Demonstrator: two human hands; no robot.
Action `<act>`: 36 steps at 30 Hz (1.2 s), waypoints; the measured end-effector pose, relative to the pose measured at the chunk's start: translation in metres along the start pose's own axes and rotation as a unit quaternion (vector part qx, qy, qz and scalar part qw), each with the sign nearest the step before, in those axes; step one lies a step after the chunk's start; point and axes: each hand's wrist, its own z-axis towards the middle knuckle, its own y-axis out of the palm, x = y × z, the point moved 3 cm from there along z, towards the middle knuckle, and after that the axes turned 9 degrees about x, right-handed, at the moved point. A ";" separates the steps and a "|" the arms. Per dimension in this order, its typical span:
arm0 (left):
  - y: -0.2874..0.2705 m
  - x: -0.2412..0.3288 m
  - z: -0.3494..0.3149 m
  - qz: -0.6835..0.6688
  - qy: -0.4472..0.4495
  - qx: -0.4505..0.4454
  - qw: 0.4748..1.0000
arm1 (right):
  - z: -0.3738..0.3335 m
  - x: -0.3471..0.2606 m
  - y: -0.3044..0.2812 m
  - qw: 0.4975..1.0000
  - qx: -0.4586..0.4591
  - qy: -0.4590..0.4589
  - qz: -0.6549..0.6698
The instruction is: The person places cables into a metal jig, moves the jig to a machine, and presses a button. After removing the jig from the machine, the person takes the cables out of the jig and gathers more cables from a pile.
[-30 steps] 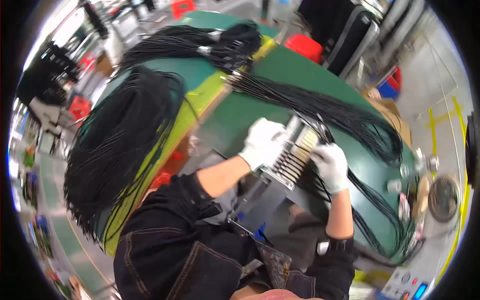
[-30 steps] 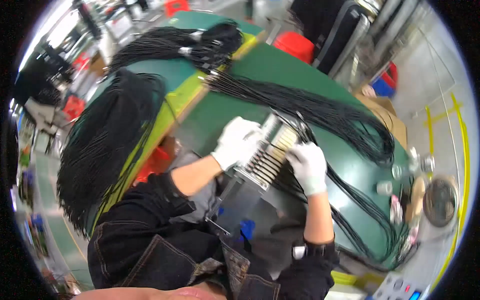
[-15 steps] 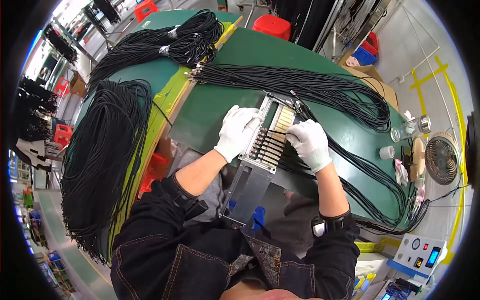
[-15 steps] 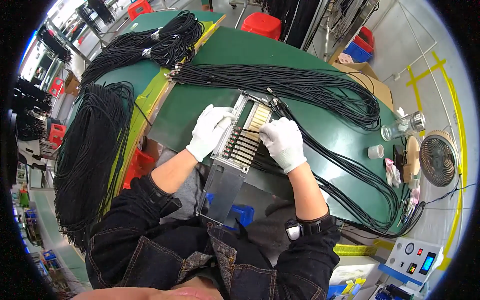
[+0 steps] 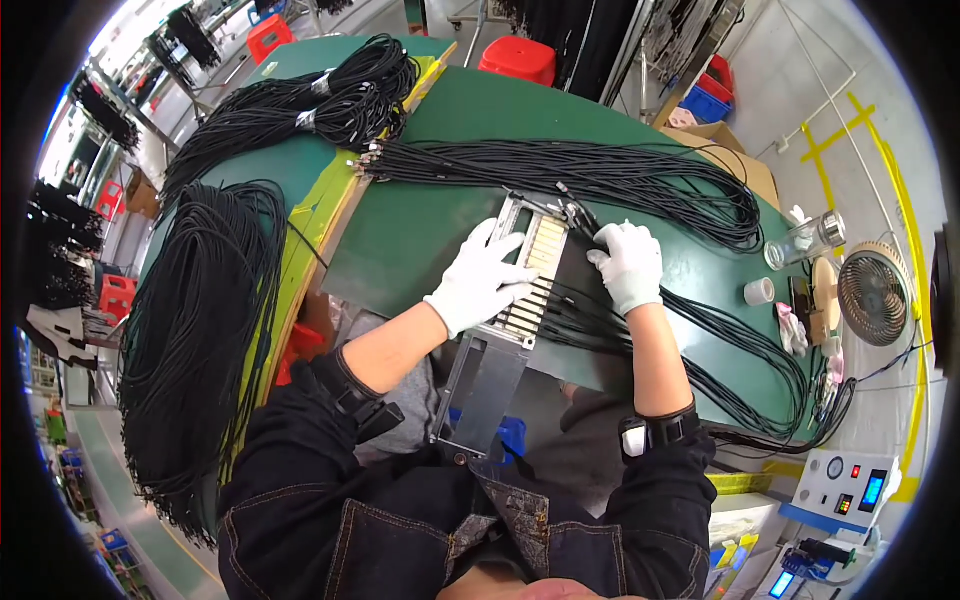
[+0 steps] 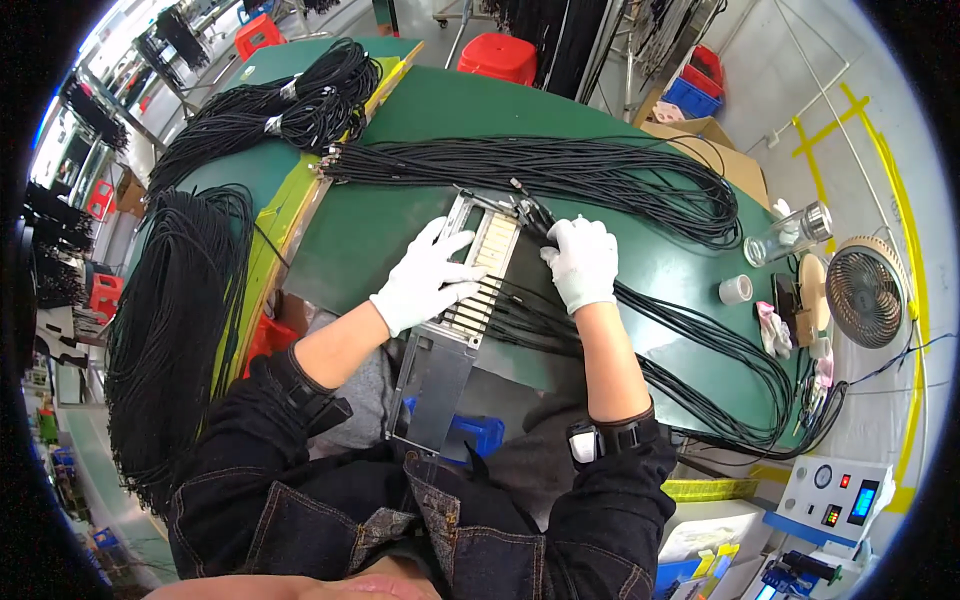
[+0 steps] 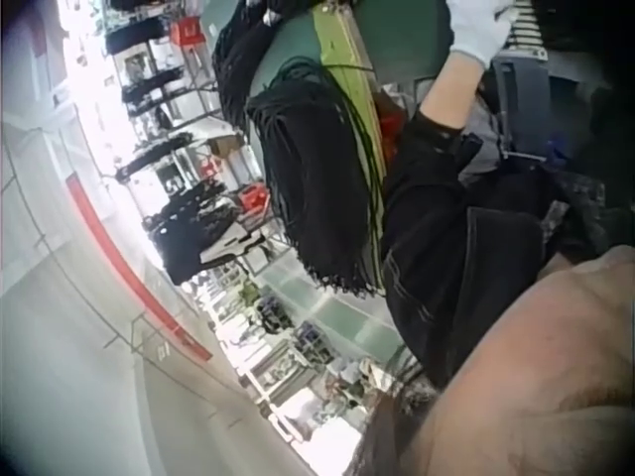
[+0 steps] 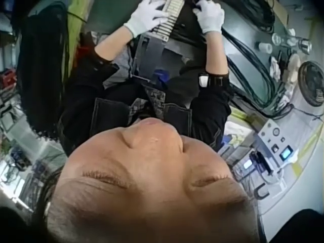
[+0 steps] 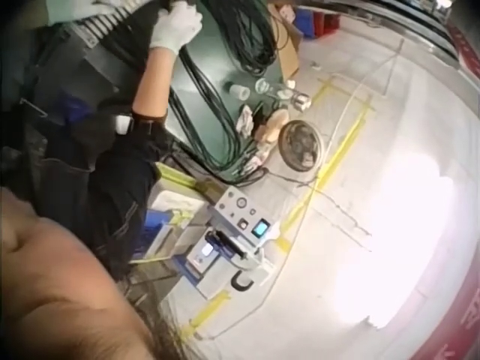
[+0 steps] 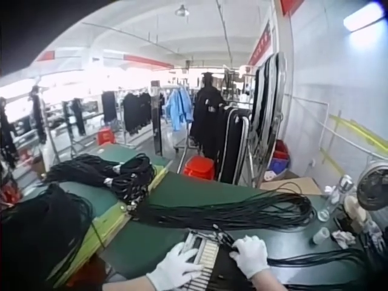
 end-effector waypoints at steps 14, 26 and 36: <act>-0.005 -0.020 0.007 -0.216 -0.113 0.207 0.948 | 0.002 -0.048 -0.014 0.977 0.047 -0.111 0.173; -0.022 0.006 0.013 -0.152 -0.012 0.128 0.980 | -0.005 -0.049 -0.003 0.961 -0.124 -0.028 0.246; -0.018 0.004 0.015 -0.120 0.003 0.148 0.982 | -0.001 -0.055 -0.003 0.942 -0.167 0.032 0.291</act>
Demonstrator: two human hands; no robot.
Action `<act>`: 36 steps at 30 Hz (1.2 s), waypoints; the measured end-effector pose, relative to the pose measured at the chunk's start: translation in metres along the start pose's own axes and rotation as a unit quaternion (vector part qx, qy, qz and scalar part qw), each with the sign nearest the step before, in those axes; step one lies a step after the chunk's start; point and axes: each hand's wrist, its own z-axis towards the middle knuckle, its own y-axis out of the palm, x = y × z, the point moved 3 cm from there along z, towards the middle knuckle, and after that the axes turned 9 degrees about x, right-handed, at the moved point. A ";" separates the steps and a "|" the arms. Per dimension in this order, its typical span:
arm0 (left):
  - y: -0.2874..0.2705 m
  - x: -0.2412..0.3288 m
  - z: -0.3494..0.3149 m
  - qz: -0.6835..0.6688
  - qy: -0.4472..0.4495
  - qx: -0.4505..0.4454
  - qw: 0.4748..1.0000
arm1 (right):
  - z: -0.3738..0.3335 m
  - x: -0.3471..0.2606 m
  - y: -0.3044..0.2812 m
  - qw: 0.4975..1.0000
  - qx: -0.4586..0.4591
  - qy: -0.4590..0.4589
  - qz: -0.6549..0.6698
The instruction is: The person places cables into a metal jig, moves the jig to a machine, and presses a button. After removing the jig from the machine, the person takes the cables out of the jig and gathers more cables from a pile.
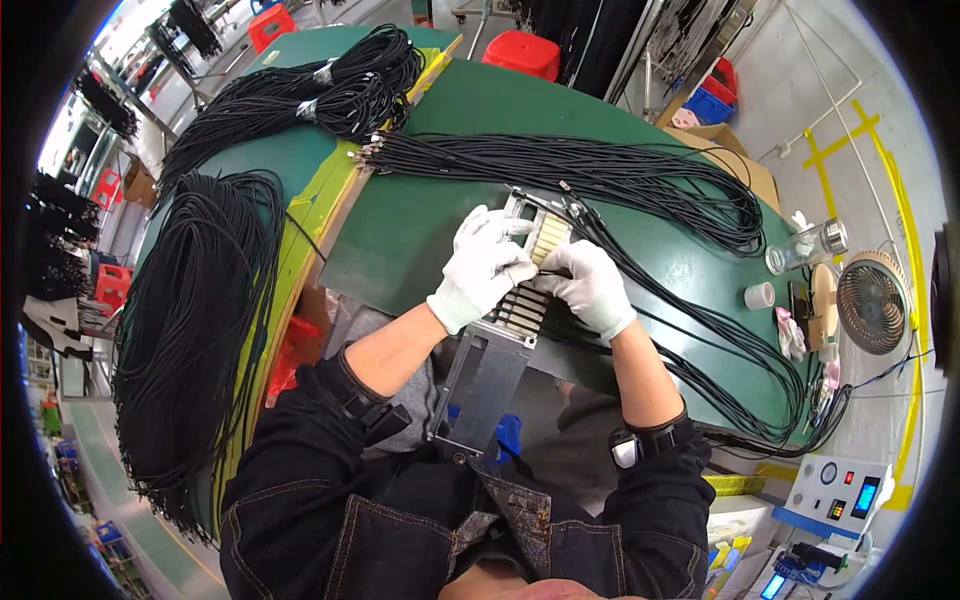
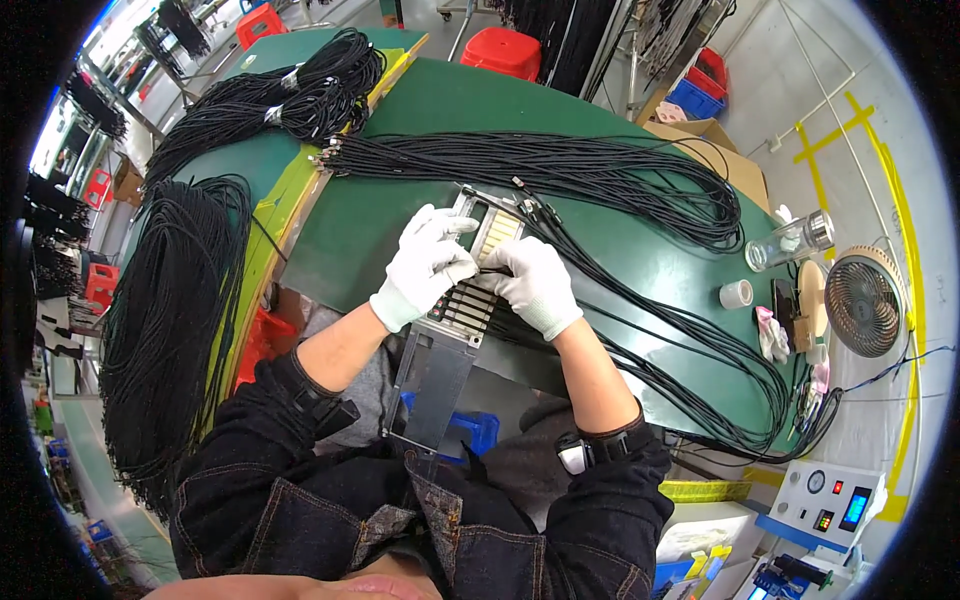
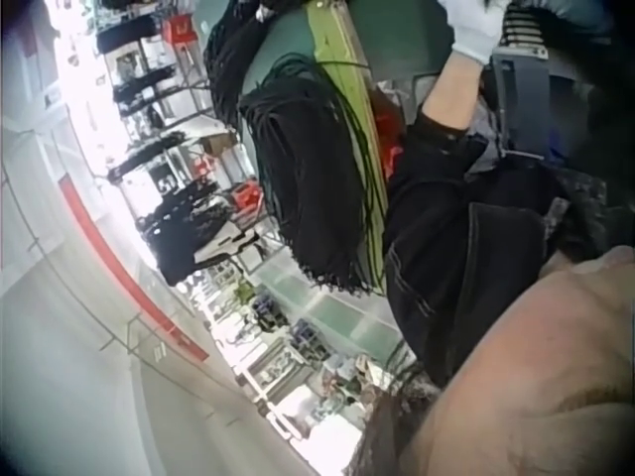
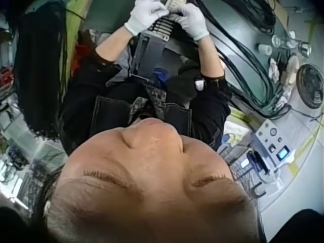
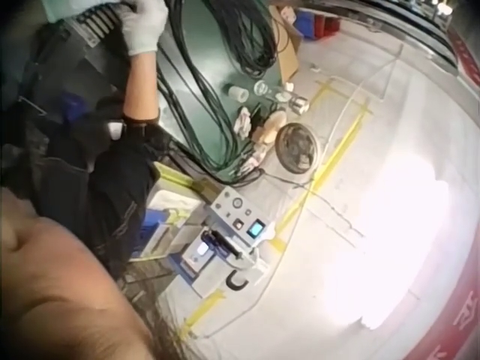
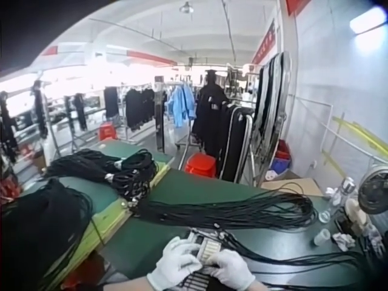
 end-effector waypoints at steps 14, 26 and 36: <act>0.004 -0.006 -0.009 0.004 0.016 0.062 0.998 | -0.013 0.021 -0.010 0.996 0.031 0.067 0.058; -0.018 -0.013 0.009 0.174 -0.115 -0.034 0.977 | -0.002 0.019 -0.018 0.973 0.151 -0.147 -0.097; -0.001 -0.036 -0.011 0.091 -0.119 0.011 0.989 | -0.006 0.018 -0.022 0.971 0.129 -0.107 -0.170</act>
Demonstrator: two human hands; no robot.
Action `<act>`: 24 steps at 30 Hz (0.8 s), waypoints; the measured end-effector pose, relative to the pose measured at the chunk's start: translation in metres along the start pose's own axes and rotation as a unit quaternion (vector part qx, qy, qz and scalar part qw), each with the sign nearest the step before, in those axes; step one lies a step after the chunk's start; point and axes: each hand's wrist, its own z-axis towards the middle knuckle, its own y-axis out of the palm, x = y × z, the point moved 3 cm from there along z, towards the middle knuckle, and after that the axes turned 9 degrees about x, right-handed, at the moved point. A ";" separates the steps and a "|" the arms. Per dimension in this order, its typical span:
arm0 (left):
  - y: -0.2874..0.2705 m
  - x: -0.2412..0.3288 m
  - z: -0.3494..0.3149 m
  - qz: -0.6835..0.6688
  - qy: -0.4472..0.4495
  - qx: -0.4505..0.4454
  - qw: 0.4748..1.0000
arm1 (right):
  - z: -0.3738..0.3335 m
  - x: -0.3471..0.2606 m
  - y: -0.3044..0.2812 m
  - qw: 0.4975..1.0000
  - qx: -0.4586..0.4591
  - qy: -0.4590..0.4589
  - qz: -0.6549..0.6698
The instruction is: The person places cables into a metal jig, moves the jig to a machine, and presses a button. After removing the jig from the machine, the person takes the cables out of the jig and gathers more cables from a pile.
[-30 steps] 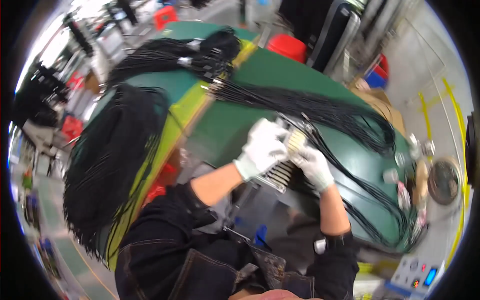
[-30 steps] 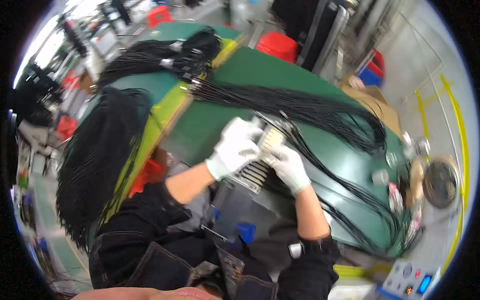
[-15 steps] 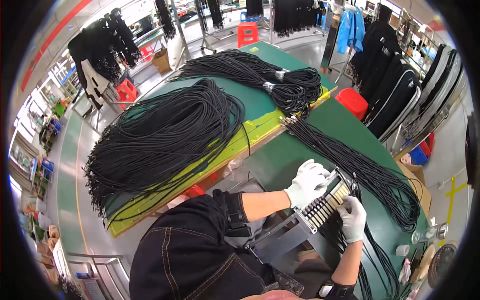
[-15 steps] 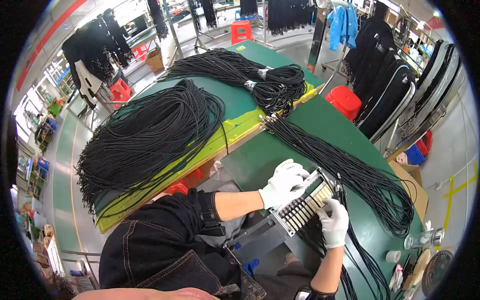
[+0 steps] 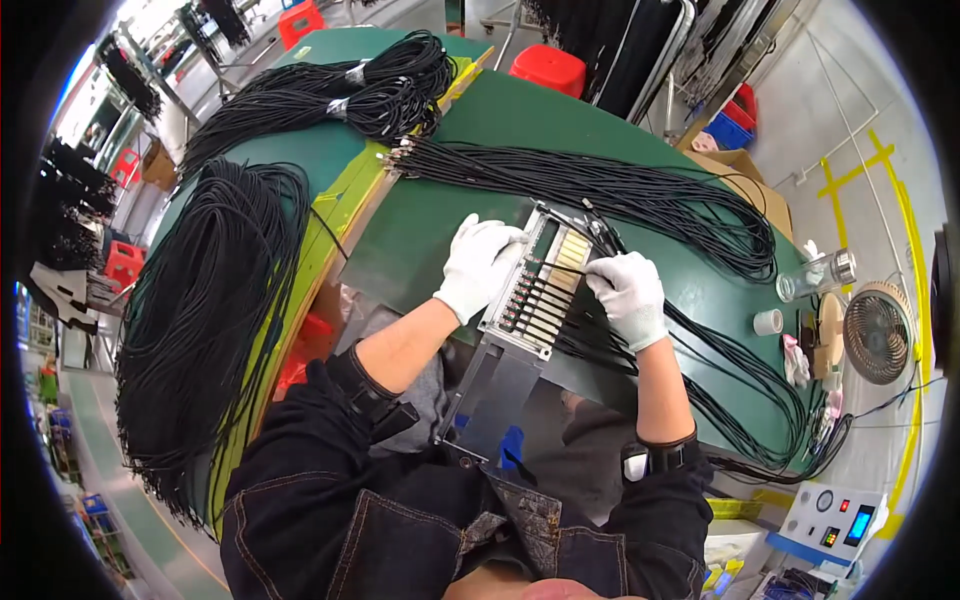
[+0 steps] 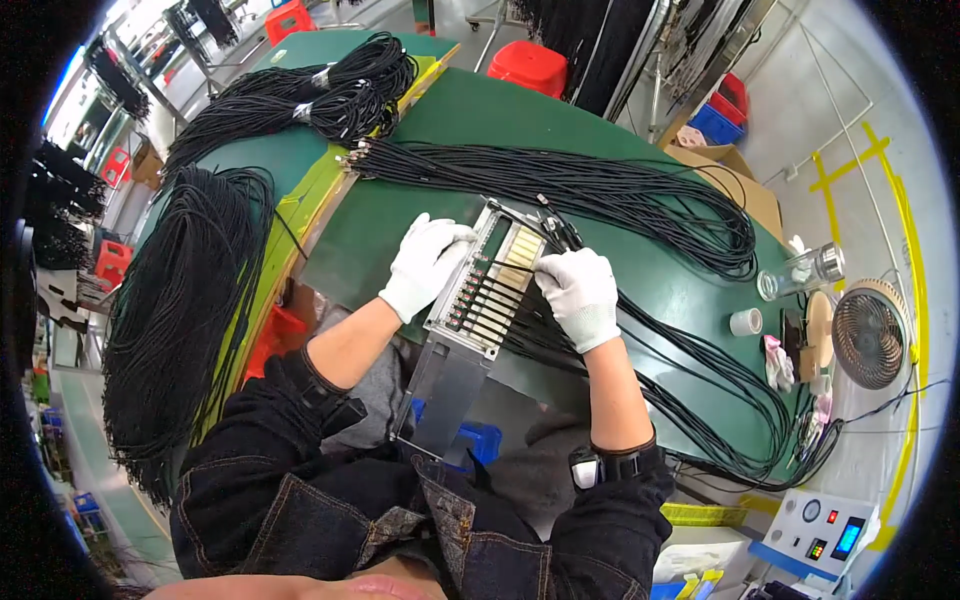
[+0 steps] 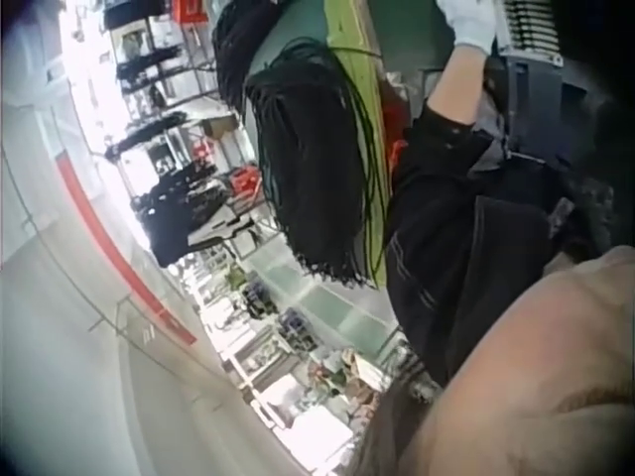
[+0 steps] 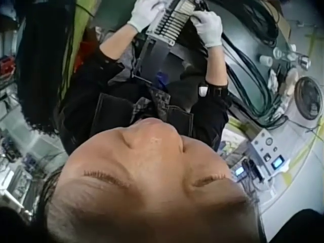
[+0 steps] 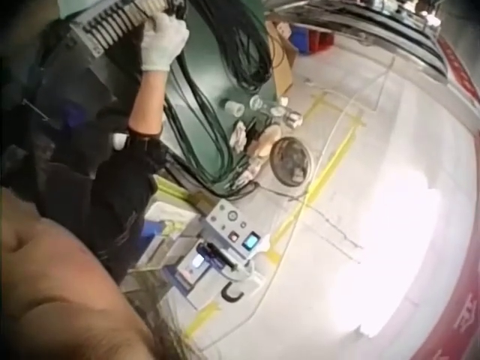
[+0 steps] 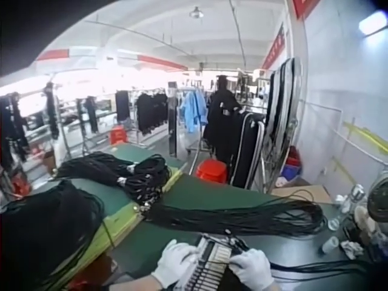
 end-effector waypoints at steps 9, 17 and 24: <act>0.000 -0.007 -0.004 0.002 0.004 0.012 1.000 | -0.003 -0.004 0.002 0.999 0.021 -0.035 -0.003; 0.002 0.031 -0.008 0.051 0.132 -0.027 0.990 | -0.003 -0.004 0.008 0.999 0.004 -0.046 0.006; 0.004 0.043 -0.007 0.130 0.166 -0.100 0.972 | 0.022 0.012 0.007 0.997 -0.006 0.018 -0.079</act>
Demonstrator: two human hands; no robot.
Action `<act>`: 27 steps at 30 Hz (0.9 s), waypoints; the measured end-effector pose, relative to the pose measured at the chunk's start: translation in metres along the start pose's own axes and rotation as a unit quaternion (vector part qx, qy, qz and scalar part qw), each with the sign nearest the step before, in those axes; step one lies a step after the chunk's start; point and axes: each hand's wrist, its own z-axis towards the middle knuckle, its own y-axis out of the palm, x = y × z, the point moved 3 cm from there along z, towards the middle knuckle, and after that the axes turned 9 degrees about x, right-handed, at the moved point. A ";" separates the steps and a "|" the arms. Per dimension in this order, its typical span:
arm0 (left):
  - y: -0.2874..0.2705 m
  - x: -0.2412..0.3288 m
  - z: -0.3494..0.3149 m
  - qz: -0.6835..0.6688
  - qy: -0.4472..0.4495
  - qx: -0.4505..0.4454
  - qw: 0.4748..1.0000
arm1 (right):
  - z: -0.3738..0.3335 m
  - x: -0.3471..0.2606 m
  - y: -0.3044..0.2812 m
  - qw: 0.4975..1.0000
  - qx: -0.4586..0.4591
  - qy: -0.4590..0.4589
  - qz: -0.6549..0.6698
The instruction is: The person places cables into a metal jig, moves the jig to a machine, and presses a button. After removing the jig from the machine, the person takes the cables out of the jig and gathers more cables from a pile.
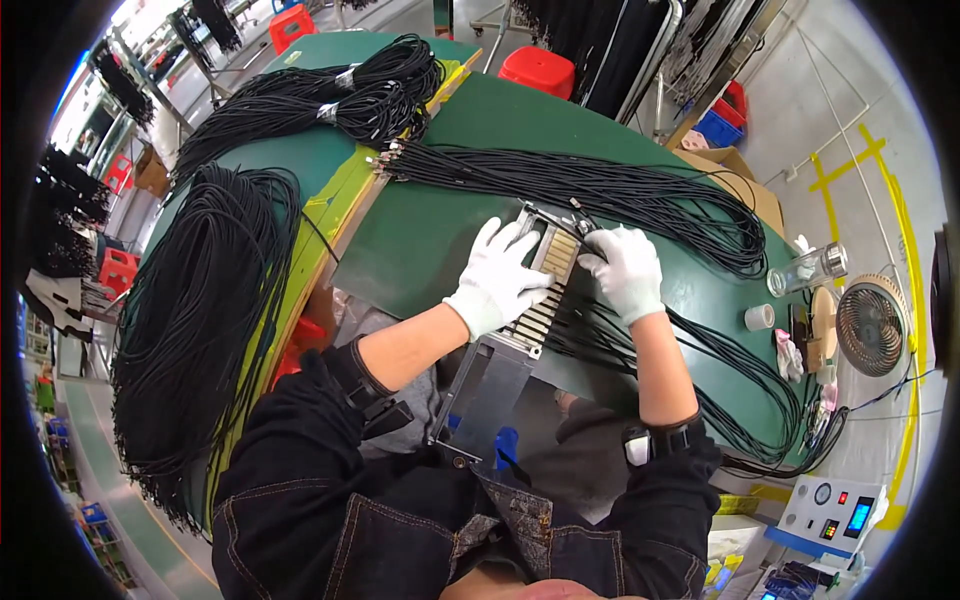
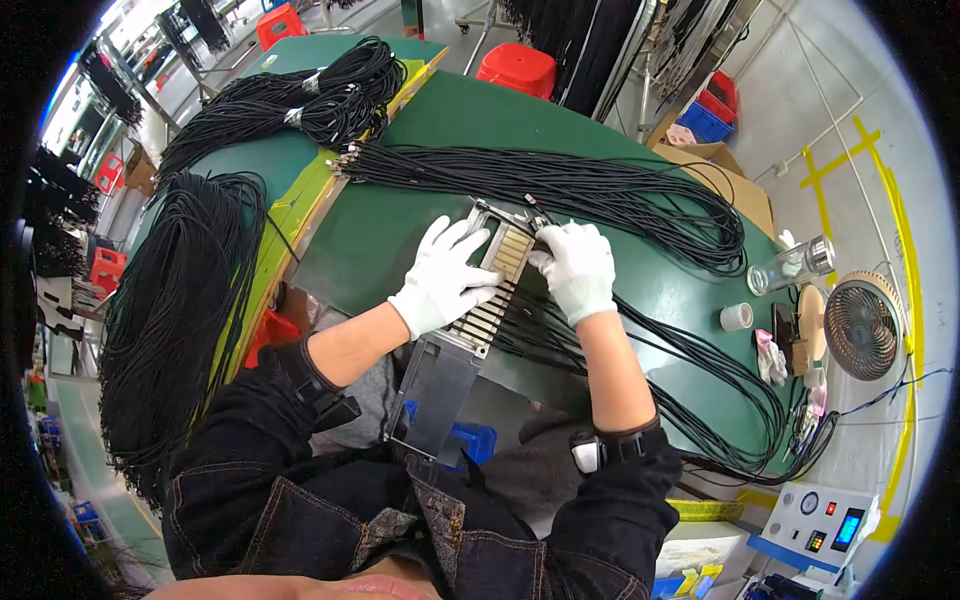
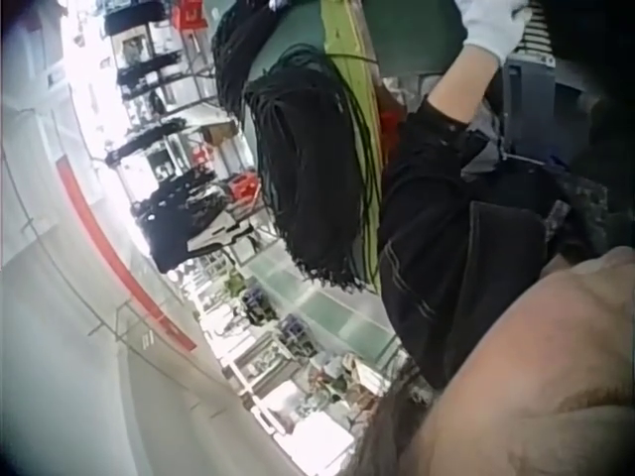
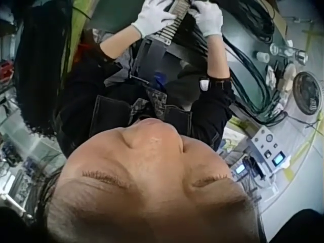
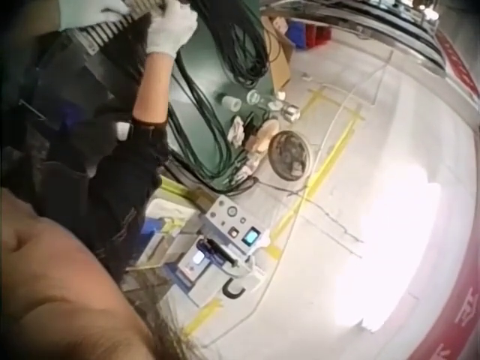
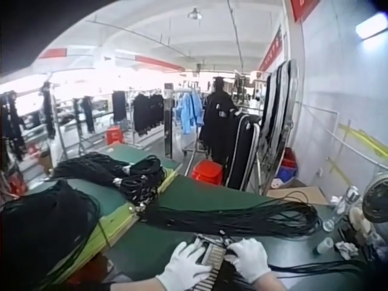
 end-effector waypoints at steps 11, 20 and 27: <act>0.006 -0.021 -0.002 -0.101 -0.039 0.137 0.985 | 0.003 0.024 0.004 0.999 0.000 -0.021 -0.039; -0.008 -0.033 0.007 -0.188 -0.106 0.197 0.956 | -0.009 0.004 -0.009 0.995 -0.076 -0.042 0.053; -0.020 -0.012 0.012 -0.230 0.017 0.198 0.953 | -0.008 -0.041 0.014 0.958 -0.004 -0.068 0.280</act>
